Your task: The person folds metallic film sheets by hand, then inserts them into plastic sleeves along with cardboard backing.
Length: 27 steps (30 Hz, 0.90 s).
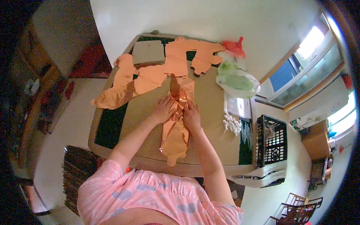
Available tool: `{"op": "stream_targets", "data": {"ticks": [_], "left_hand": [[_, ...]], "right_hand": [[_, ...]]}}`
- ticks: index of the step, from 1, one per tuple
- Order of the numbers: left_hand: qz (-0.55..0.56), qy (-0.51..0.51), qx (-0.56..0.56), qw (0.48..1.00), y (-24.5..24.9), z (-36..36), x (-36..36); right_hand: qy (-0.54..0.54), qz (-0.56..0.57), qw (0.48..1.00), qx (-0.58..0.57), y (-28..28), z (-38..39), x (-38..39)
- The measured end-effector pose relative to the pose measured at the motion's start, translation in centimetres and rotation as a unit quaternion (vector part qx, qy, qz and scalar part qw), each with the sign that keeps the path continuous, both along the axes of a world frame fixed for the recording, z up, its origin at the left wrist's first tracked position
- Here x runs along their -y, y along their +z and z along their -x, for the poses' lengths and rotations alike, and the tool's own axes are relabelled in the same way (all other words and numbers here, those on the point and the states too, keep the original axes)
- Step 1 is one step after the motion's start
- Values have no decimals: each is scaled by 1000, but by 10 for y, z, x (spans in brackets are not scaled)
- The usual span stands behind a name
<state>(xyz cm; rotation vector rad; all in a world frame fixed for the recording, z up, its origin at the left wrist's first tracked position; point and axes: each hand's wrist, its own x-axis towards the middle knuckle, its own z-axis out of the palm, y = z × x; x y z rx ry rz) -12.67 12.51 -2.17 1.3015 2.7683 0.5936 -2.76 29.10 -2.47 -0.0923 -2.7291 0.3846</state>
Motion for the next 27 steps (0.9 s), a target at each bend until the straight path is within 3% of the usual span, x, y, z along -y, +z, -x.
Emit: {"op": "stream_targets", "data": {"ticks": [6,16,19,22,27], "left_hand": [[-74,11,-16,997,13,7,-15],[38,-46,-34,998,0,14,-18],[24,-39,-30,998,-5,15,-20],[45,-34,-38,998,-7,17,-22],[36,-29,-23,999,-9,15,-21]], "right_hand": [[-15,-26,1000,2,-8,3,-1],[-24,-10,999,-43,11,-3,11],[4,158,987,-3,22,-3,3],[-61,253,964,-51,28,2,-6],[-4,36,998,-41,17,23,-8]]}}
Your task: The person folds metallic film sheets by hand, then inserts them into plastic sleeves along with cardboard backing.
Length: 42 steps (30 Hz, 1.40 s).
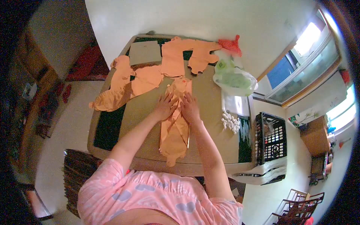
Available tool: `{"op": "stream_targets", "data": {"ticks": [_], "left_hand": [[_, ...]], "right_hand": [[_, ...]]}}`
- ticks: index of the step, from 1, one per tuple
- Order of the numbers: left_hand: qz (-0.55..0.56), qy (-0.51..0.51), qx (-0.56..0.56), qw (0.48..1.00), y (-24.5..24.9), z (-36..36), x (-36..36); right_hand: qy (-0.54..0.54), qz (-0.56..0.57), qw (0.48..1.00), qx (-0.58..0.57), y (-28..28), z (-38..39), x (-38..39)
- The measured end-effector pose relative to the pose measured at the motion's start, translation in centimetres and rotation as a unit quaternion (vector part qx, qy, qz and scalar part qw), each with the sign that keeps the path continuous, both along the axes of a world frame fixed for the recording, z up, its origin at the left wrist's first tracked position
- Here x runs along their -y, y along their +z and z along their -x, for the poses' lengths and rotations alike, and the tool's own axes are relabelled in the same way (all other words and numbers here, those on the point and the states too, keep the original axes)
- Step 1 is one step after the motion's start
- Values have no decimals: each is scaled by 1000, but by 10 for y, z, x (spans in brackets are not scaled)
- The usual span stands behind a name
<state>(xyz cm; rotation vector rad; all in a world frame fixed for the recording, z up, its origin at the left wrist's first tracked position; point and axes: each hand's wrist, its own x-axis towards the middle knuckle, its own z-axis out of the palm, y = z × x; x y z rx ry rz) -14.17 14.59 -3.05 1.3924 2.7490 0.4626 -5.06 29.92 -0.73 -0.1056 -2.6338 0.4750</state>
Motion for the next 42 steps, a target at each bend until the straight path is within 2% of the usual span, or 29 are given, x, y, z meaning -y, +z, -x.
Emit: {"op": "stream_targets", "data": {"ticks": [1,3,6,9,12,15,18,21,24,27,35,38,42], "left_hand": [[-12,2,-13,1000,-2,1,1],[-37,8,-38,999,-9,3,0],[-182,56,52,980,-24,18,-9],[-48,64,35,996,-9,19,-2],[-27,44,4,999,-12,22,2],[-58,58,-15,997,-16,15,6],[7,33,-5,999,11,-8,27],[0,-3,-27,1000,11,-31,55],[5,-27,31,999,17,-54,83],[34,-19,15,999,16,-72,105],[19,4,48,999,32,-90,132],[19,-3,54,998,36,-97,138],[25,-4,64,998,39,-104,145]], "right_hand": [[16,-56,998,-6,-7,3,0],[21,-50,998,-9,-15,6,1],[34,-42,998,-23,-12,2,4],[39,-47,996,-57,-8,2,6],[52,-34,997,-46,-3,1,6],[55,-26,997,-45,-1,3,6],[59,-32,995,-74,-13,4,3],[53,-56,994,-77,-12,5,2],[47,-56,995,-73,-18,6,0],[43,-60,995,-62,-15,5,2],[27,-51,998,-15,-12,3,3],[25,-81,995,-57,-13,4,3],[27,-80,995,-58,-14,6,2]]}}
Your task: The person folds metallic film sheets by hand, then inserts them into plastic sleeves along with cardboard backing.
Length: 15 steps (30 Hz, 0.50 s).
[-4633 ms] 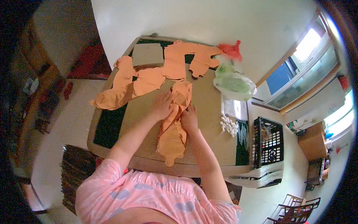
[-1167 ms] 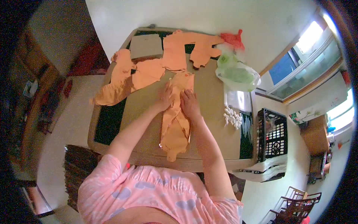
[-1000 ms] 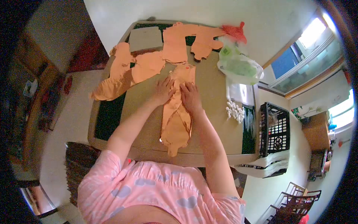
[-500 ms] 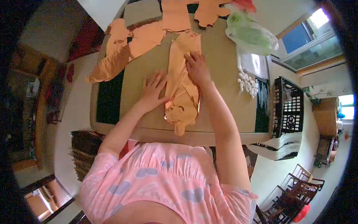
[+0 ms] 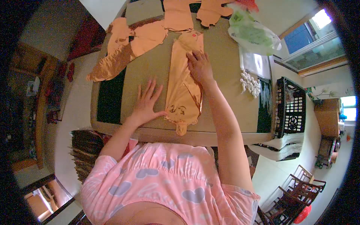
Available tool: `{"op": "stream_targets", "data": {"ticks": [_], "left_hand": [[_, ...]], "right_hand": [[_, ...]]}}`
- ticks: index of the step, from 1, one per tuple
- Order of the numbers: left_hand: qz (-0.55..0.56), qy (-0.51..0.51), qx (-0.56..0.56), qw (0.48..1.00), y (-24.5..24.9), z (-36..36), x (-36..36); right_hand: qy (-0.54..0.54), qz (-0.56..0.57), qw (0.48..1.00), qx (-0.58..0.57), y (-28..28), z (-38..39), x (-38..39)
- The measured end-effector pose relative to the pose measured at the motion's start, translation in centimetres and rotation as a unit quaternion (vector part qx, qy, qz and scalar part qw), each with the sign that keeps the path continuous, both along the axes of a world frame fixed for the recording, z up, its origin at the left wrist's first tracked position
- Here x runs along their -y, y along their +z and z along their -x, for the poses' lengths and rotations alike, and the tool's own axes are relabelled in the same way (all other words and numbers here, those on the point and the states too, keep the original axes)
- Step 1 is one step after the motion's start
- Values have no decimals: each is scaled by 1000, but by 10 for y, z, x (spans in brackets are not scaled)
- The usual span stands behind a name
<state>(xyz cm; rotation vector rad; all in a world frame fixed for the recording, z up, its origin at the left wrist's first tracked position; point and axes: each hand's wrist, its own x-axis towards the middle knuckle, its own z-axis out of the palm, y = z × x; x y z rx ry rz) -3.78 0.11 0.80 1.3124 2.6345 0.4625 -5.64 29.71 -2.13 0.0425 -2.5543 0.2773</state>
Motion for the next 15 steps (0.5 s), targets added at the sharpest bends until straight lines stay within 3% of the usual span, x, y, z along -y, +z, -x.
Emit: {"op": "stream_targets", "data": {"ticks": [3,6,9,15], "left_hand": [[2,-7,-18,1000,12,-2,1],[110,-27,-6,994,36,1,-4],[1,-8,-24,1000,26,39,-8],[-18,78,-173,982,53,178,-36]], "right_hand": [[3,-2,1000,4,0,1,-1],[9,25,999,30,3,0,0],[10,34,999,35,6,-1,1],[12,48,999,18,11,-2,5]]}}
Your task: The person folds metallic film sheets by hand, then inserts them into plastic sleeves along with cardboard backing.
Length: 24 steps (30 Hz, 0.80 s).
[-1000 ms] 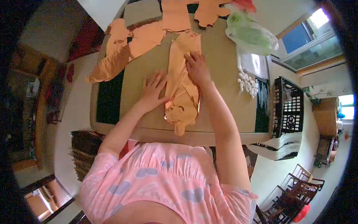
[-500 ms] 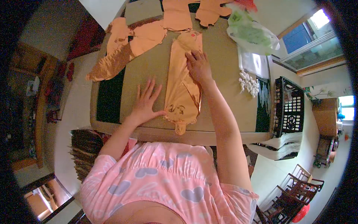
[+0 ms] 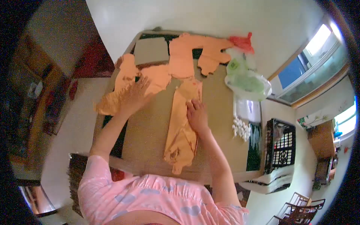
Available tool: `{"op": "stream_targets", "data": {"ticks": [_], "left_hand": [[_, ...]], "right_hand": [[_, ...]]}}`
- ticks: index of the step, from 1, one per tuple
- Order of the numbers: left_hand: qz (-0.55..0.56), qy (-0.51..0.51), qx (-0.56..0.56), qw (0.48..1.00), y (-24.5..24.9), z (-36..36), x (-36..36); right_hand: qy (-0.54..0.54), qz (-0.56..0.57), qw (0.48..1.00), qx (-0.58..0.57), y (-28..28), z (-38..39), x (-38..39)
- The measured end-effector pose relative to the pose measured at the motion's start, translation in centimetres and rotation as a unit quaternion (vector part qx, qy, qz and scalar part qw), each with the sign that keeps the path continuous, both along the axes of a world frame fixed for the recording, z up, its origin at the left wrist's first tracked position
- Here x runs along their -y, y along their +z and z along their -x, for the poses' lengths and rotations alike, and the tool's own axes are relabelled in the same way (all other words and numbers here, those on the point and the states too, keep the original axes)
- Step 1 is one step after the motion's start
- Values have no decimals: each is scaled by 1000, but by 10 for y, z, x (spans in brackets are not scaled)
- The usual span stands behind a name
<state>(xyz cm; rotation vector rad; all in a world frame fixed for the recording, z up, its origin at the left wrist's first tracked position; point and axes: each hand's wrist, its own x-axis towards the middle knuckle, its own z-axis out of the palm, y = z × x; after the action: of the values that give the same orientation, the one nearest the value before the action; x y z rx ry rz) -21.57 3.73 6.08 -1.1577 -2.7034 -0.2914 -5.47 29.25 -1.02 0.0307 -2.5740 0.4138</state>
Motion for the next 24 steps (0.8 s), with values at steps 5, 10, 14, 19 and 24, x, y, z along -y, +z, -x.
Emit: {"op": "stream_targets", "data": {"ticks": [5,10,14,19,24], "left_hand": [[-16,18,-42,999,-53,136,-36],[-106,85,-151,979,-108,206,-61],[-48,104,-165,980,-115,223,-58],[-27,102,-128,986,-95,218,-49],[-42,106,-173,978,-51,188,-42]], "right_hand": [[2,-9,1000,7,5,0,0],[-9,-10,1000,11,6,-1,1],[-11,13,999,46,11,-2,2],[2,20,999,40,8,0,1],[10,36,999,9,-4,4,-3]]}}
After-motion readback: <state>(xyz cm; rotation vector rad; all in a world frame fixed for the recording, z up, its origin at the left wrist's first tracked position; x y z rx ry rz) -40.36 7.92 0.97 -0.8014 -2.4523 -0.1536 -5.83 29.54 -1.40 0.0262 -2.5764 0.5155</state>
